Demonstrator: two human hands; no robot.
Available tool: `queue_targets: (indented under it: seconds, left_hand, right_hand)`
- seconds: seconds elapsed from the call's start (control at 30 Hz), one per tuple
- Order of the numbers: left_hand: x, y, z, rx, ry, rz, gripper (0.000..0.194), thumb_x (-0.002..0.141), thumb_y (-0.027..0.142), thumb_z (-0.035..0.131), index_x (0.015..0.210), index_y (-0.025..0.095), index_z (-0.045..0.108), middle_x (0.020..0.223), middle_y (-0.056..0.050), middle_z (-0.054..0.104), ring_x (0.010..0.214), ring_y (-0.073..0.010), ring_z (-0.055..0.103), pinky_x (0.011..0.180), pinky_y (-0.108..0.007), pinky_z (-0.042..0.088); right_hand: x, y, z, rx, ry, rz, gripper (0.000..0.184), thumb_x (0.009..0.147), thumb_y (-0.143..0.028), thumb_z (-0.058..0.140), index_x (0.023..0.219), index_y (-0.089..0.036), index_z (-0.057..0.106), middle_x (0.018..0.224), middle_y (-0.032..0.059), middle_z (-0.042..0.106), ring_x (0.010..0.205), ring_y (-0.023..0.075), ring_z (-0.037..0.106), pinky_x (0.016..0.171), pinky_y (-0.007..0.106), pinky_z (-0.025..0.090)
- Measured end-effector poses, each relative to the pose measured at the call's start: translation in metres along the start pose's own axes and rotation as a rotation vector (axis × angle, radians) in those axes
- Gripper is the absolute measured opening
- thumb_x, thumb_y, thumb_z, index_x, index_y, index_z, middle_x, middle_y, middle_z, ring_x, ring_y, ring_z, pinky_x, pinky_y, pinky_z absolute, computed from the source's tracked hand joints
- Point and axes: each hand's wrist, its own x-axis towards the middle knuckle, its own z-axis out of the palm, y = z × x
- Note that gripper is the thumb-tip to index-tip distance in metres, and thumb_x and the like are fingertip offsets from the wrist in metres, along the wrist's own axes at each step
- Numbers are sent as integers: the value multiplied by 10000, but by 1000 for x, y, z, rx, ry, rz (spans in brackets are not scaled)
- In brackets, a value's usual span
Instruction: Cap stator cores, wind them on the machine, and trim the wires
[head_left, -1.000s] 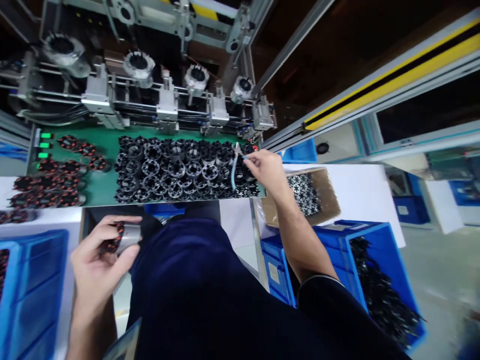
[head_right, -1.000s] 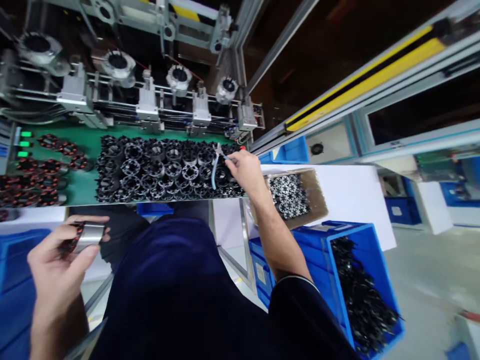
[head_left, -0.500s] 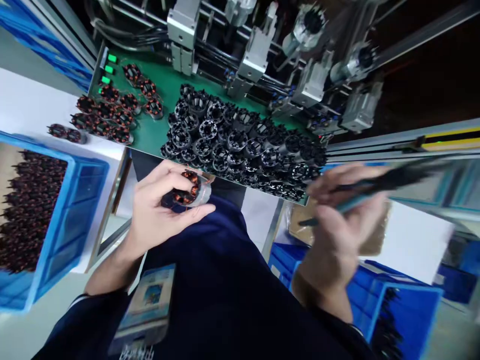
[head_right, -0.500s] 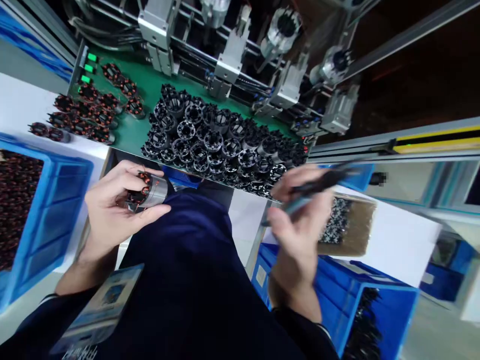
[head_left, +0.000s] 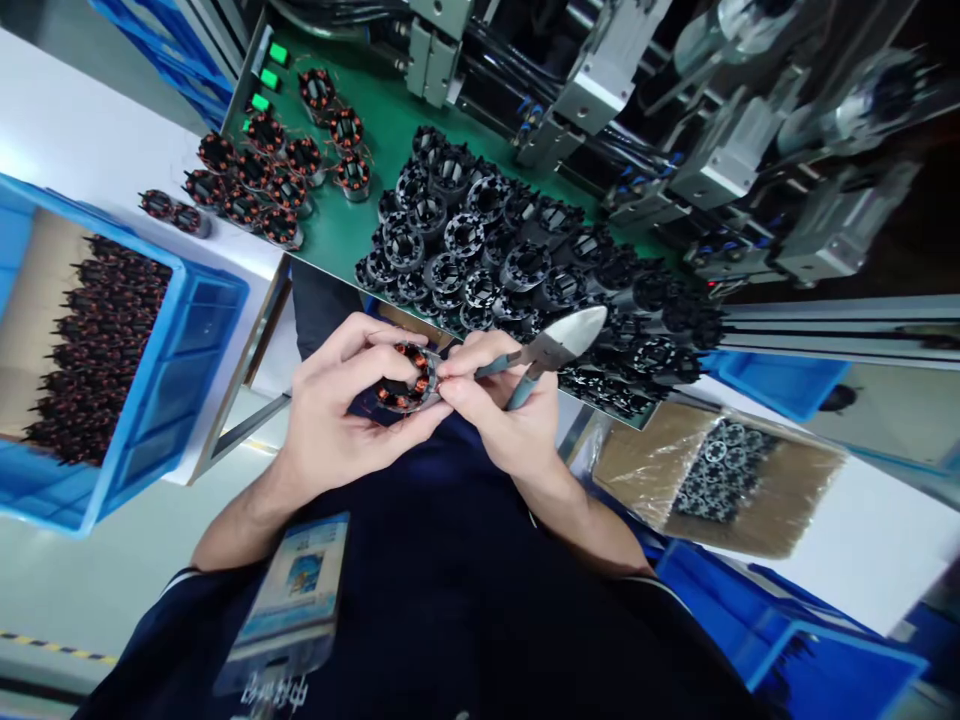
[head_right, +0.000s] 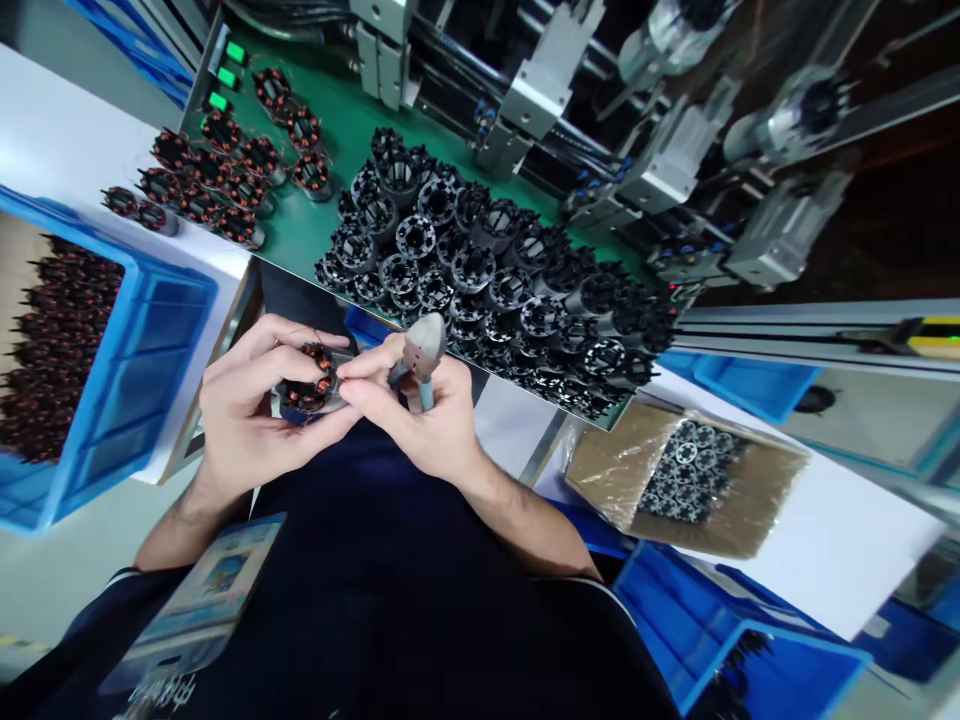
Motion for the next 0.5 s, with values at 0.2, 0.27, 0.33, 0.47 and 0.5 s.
queue_targets:
  seconds: [0.2, 0.27, 0.33, 0.47, 0.5]
  left_hand:
    - [-8, -9, -8, 128, 11, 61, 287, 977, 263, 1041, 1054, 232, 765, 1345, -98, 869, 1162, -243, 882, 958, -354, 732]
    - [-11, -16, -9, 138, 77, 94, 296, 973, 247, 1046, 1022, 223, 754, 1415, -104, 878, 1200, -260, 893, 985, -374, 739]
    - [-12, -22, -7, 50, 148, 90, 353, 953, 274, 1070, 970, 221, 722, 1447, -91, 880, 1220, -279, 898, 964, -398, 745]
    - [-15, -24, 6, -311, 205, -5, 426, 971, 387, 1072, 929, 219, 684, 1326, -80, 885, 1208, -314, 899, 934, -455, 767]
    - [-16, -23, 10, -418, 196, -55, 417, 991, 424, 1056, 950, 218, 696, 1341, -92, 876, 1187, -314, 901, 940, -468, 778]
  right_hand:
    - [10, -10, -16, 235, -305, 272, 316, 1073, -490, 952, 996, -226, 797, 840, -22, 653, 716, 129, 559, 688, 294, 489]
    - [8, -18, -22, 400, -406, 442, 291, 1082, -427, 941, 1002, -219, 754, 807, -49, 559, 672, 106, 472, 646, 275, 416]
    - [5, -26, -26, 600, -445, 532, 312, 1088, -401, 914, 964, -228, 687, 790, -68, 469, 639, 96, 384, 600, 264, 366]
    - [1, -36, -25, 771, -431, 500, 316, 1088, -355, 887, 939, -243, 632, 803, -73, 421, 623, 94, 299, 570, 261, 342]
    - [1, -37, -25, 741, -416, 486, 292, 1089, -355, 886, 958, -244, 649, 813, -67, 443, 632, 98, 317, 582, 267, 349]
